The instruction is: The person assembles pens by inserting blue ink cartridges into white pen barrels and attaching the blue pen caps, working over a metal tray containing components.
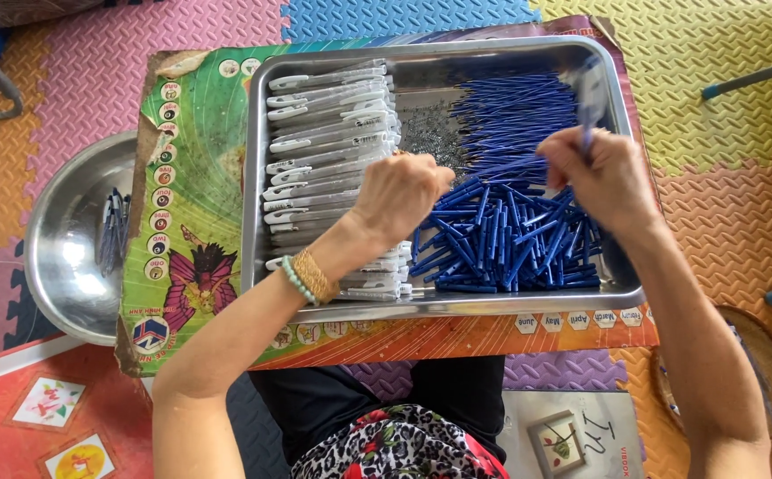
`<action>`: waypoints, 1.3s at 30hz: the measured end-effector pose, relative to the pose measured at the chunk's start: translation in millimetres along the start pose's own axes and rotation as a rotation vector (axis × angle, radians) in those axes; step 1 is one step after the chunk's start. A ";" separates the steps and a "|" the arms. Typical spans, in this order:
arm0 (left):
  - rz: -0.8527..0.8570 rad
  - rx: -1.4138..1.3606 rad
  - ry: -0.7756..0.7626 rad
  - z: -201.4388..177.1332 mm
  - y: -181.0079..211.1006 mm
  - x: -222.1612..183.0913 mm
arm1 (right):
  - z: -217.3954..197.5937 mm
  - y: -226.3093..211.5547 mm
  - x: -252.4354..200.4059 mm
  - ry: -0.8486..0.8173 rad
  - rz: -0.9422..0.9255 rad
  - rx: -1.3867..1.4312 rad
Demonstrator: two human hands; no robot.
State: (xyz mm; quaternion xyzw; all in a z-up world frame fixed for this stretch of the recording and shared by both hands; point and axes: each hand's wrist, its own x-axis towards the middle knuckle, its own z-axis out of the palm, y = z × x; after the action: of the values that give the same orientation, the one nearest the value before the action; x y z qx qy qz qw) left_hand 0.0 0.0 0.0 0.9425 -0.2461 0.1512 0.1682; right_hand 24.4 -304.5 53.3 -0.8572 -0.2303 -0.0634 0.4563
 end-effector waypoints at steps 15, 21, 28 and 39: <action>-0.250 0.134 0.216 -149.7 -137.9 -119.1 | -8.6 20.9 -0.7 0.051 0.145 -0.257; -0.305 0.114 -0.172 -95.8 -143.6 -229.4 | -6.4 39.6 -4.4 0.056 0.081 -0.331; -0.249 0.070 -0.115 -84.9 -149.5 -229.5 | -1.9 47.9 -7.5 0.078 0.091 -0.435; -0.487 0.131 -0.180 -112.2 -168.0 -167.7 | -2.9 40.9 -11.3 0.073 0.157 -0.396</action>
State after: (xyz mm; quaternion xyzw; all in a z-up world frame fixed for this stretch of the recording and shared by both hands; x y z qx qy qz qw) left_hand -75.9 251.3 -1.7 0.9925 -0.0156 0.0374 0.1157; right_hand 33.2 -330.2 20.5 -0.9426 -0.1290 -0.1026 0.2905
